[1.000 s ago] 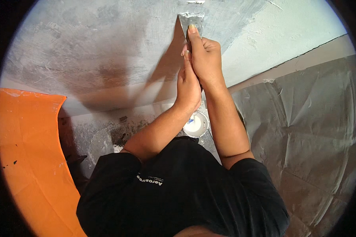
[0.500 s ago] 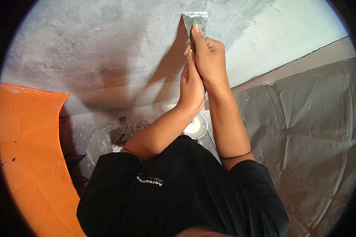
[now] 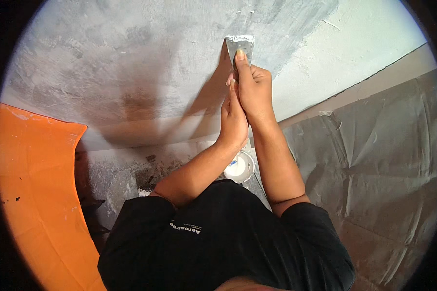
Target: Applying and smoothing joint compound to patch a hole in a wall using a putty knife.
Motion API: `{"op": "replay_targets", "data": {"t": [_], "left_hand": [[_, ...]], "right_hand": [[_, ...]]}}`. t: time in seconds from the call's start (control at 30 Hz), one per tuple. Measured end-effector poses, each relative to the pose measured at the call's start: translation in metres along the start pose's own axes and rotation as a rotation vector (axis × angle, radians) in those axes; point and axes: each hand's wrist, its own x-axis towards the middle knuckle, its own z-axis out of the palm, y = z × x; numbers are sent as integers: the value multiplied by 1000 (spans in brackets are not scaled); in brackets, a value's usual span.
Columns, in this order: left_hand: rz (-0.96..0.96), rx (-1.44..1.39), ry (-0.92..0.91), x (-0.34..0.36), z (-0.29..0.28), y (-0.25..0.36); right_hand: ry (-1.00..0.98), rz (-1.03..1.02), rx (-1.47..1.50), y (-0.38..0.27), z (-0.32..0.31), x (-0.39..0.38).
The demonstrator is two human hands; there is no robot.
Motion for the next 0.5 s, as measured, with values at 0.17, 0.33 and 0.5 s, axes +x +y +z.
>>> {"op": "replay_targets", "data": {"t": [0.17,0.33,0.5], "left_hand": [[-15,-12,-89,18,6,16],[-166,29,79,-14,1,12],[-205,5,70,-16,-8,-5]], "right_hand": [[-11,-57,63,-44,5,11],[-26,34,41,-3,2,-2],[-24,97,44,3,-3,-8]]}}
